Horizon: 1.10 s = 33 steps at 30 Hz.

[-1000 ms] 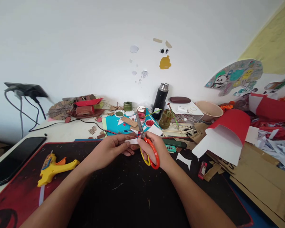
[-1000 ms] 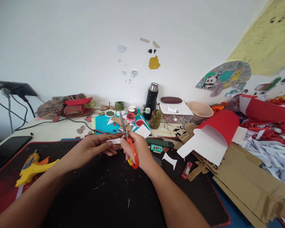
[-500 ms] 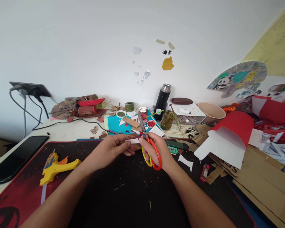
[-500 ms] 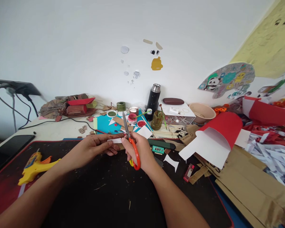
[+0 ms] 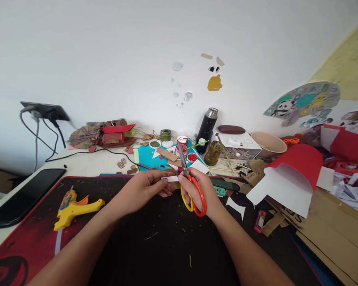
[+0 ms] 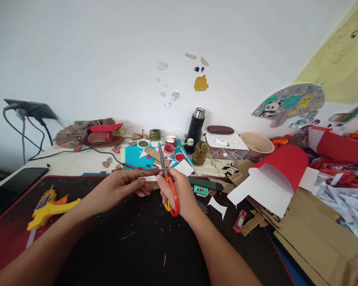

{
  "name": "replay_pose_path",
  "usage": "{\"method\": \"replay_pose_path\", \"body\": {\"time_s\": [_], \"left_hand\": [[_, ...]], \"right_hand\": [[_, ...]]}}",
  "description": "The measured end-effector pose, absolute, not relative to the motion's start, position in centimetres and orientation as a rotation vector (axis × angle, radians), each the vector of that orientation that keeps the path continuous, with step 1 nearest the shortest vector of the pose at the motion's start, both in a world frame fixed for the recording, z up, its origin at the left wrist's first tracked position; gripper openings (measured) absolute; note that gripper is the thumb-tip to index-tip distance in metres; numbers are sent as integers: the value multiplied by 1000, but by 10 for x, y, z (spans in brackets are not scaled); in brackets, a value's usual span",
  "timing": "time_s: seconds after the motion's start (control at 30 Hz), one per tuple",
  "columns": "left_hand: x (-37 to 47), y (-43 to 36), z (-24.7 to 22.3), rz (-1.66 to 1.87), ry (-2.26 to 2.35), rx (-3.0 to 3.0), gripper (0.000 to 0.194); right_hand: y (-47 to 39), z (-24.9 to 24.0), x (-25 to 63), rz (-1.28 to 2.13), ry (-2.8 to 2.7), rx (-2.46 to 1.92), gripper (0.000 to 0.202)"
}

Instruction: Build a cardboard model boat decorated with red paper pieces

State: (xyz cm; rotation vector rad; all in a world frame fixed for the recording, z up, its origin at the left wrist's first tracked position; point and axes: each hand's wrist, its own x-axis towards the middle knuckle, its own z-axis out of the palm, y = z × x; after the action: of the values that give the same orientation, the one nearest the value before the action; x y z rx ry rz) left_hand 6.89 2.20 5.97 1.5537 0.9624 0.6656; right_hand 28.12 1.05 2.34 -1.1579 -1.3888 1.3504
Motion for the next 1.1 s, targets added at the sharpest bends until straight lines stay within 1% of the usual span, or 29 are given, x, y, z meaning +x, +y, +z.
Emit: {"method": "replay_pose_path", "body": {"time_s": [0.23, 0.53, 0.73, 1.1], "left_hand": [[68, 22, 58, 662, 956, 1568, 55], [68, 23, 56, 674, 924, 1525, 46], [68, 24, 56, 689, 903, 1514, 46], [64, 24, 51, 707, 888, 1443, 45]], "right_hand": [[10, 26, 281, 1344, -1404, -1167, 31], [10, 26, 281, 1340, -1391, -1169, 32], [10, 24, 282, 1342, -1384, -1142, 30], [11, 24, 281, 1369, -1353, -1122, 33]]}}
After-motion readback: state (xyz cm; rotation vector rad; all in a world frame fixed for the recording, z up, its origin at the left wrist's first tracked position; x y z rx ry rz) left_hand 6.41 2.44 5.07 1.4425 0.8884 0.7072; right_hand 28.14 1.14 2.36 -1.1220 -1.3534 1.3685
